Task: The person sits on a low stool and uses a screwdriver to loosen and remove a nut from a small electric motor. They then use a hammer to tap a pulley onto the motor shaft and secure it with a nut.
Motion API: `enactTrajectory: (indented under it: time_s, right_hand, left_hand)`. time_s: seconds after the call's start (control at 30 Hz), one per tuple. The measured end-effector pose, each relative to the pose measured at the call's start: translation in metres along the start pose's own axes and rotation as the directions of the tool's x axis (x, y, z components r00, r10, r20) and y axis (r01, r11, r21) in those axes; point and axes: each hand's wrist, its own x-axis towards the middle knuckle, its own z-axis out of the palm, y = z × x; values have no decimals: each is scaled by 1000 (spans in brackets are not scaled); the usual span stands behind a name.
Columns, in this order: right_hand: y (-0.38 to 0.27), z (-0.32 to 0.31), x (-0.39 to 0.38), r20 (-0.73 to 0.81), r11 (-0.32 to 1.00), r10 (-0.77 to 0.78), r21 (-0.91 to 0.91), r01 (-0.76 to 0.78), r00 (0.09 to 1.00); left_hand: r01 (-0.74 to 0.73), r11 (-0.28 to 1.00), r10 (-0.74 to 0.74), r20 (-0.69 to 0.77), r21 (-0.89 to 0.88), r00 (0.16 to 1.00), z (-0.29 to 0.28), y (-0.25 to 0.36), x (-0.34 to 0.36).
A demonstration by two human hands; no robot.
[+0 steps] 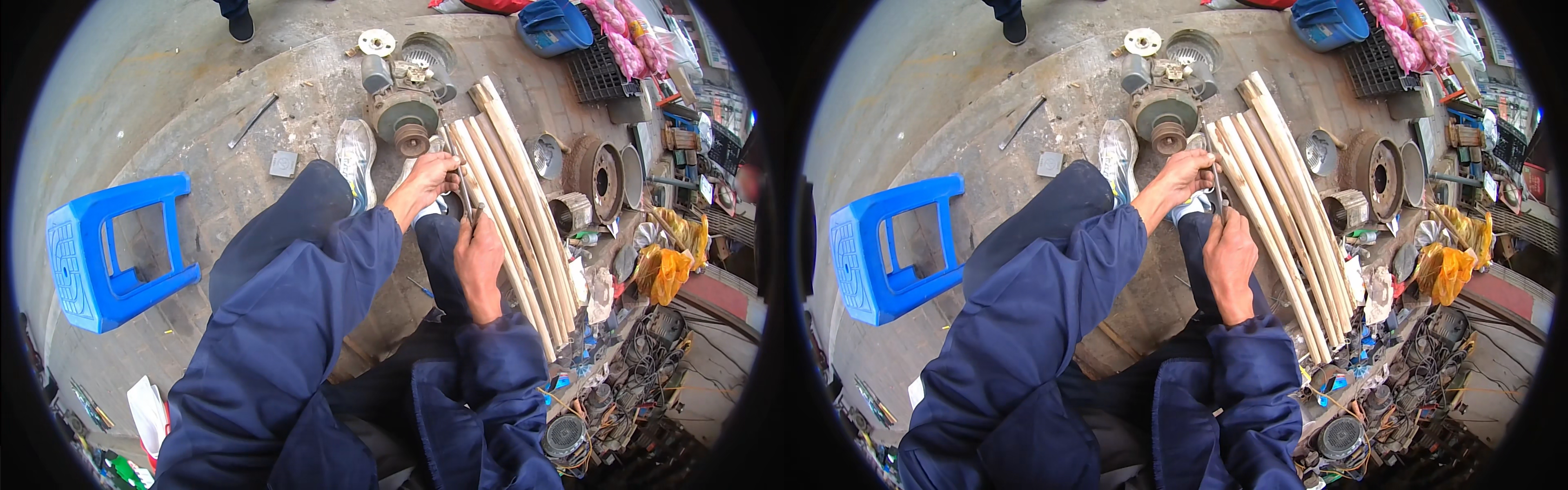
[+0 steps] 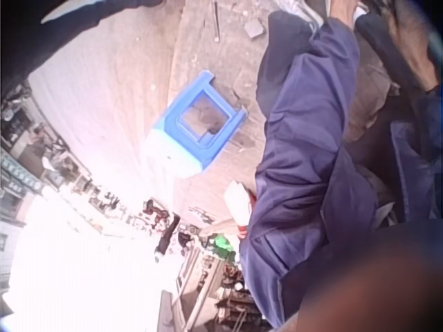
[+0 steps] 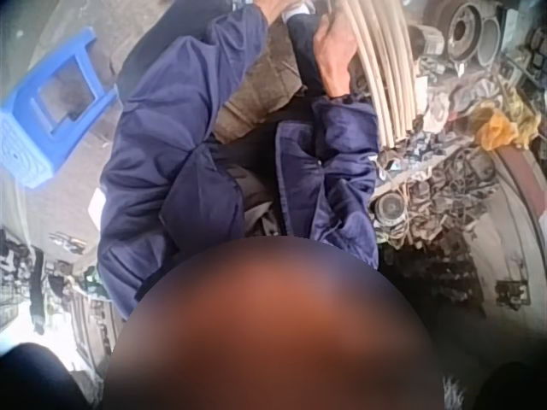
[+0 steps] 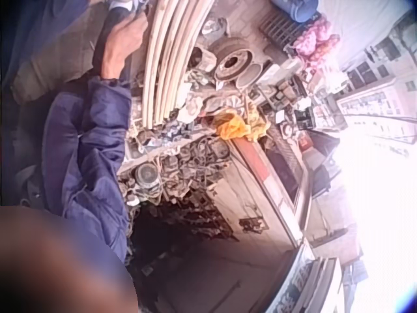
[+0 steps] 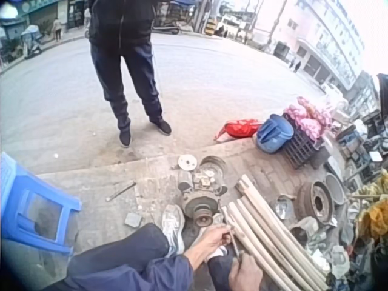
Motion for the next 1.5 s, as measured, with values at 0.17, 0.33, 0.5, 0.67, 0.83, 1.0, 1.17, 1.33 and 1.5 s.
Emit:
enactTrajectory:
  time_s: [0.17, 0.33, 0.5, 0.67, 0.83, 1.0, 1.17, 1.33, 1.5]
  right_hand:
    - [-2, 3, -4, -4, 999, 12, -41, -12, 1000]
    - [-2, 4, -6, -7, 999, 6, -32, -6, 1000]
    - [-3, 6, -9, -9, 999, 12, -33, -12, 1000]
    - [-2, 7, -10, -1, 1000, 22, -16, -22, 1000]
    - [1, 6, -10, -7, 1000, 5, -26, -5, 1000]
    - [-1, 3, -7, -14, 999, -28, -42, 27, 1000]
    - [4, 2, 4, 355, 646, 419, 530, -549, 836]
    - [3, 8, 21, 745, -698, 163, 551, -457, 647]
    - [-27, -23, 21, 732, -533, 134, 622, -575, 668]
  left_hand:
    - [-18, 1000, 17, 25, 4, 1000, -2, -1, -1]
    - [-21, 999, 20, 38, 26, 999, -2, 0, -2]
    - [-1, 998, 1, 6, 61, 1000, -2, -1, -2]
    - [-24, 998, 22, 32, 63, 999, -3, -2, -1]
    - [-21, 998, 19, 23, 61, 1000, -2, -2, 0]
    - [2, 998, -3, 14, 66, 1000, -4, 0, 3]
    - [5, 1000, -6, 50, 24, 999, -7, 2, 8]
    - [75, 983, -16, 331, -166, 944, -15, 2, 2]
    - [92, 972, -7, 365, -214, 931, -5, -15, -7]
